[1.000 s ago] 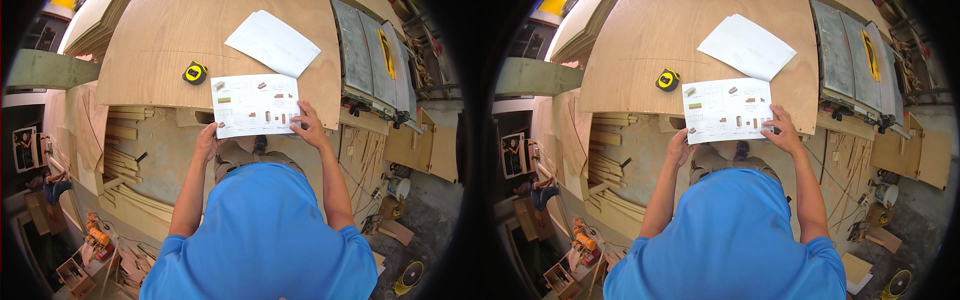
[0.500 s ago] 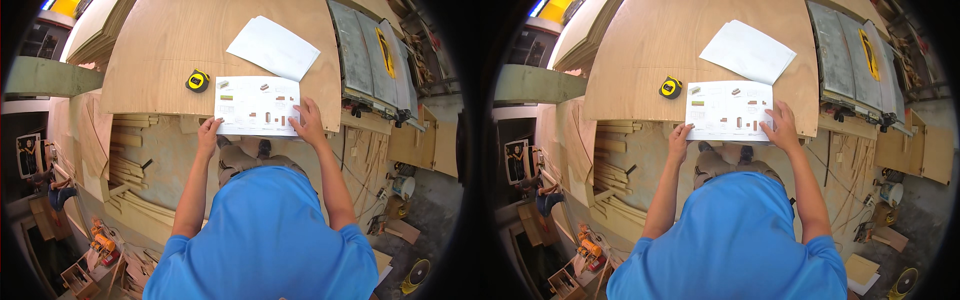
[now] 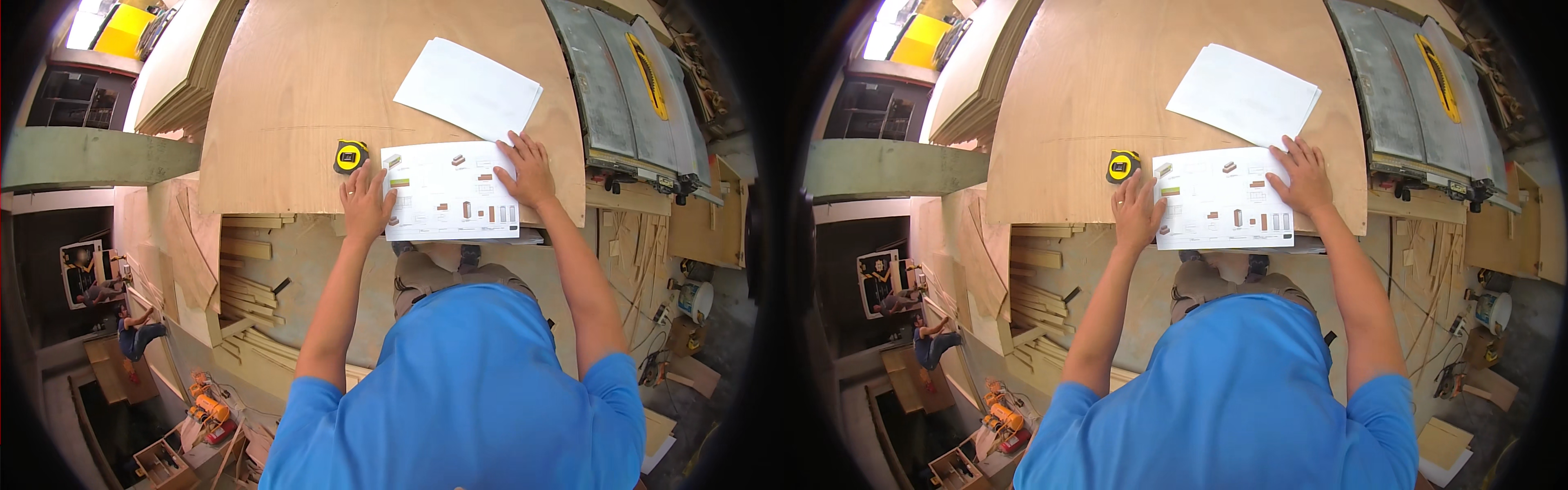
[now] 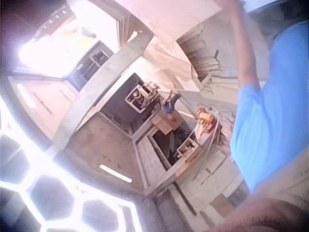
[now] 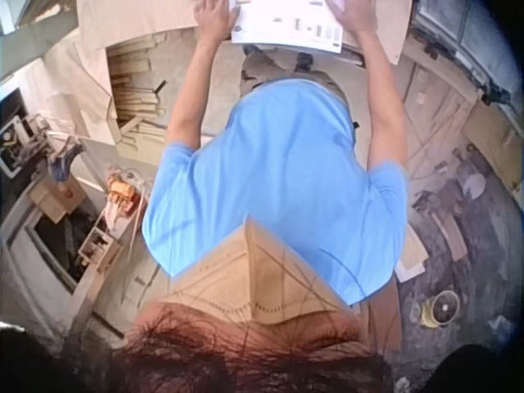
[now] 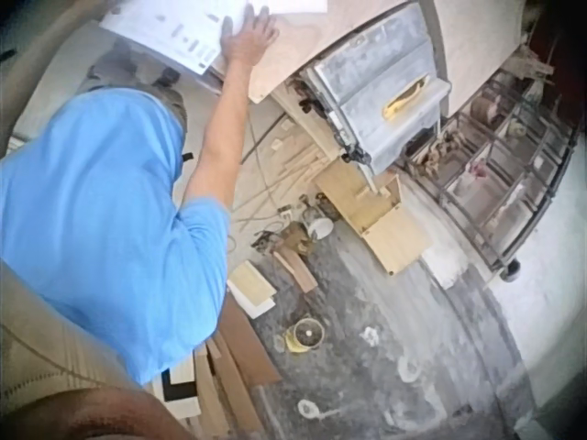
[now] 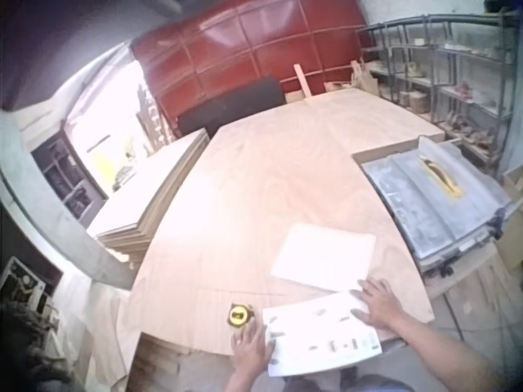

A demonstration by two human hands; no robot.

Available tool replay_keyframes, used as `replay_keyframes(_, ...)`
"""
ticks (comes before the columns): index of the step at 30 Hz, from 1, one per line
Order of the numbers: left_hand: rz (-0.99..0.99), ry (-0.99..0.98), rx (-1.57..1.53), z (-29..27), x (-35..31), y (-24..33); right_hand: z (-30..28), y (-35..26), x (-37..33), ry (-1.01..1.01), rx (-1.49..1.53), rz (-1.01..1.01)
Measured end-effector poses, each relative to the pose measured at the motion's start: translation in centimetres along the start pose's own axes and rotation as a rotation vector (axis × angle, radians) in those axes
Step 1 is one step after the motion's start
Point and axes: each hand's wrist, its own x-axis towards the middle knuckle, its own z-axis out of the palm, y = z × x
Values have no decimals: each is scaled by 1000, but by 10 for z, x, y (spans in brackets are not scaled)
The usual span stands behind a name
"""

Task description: The recorder reads and flips through a printed furniture assembly instruction manual on a woodworking bench.

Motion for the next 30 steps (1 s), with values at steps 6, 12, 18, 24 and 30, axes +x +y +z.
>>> replay_keyframes(6, -44, -36, 147, 5, 34, -32, -2, 0, 4, -17, -17, 17)
replay_keyframes(12, -230, -215, 125, 8, 54, -35, -1, 1, 11, -26, -24, 1)
replay_keyframes(18, -239, -231, 123, 7, 59, -35, -8, 0, 15, -64, -6, -8)
replay_keyframes(24, -211, -186, 115, 14, 57, -44, -1, 4, 17, -48, 2, -8)
replay_keyframes(30, -201, -195, 88, 15, 58, -49, 0, 4, 19, -56, 17, -1)
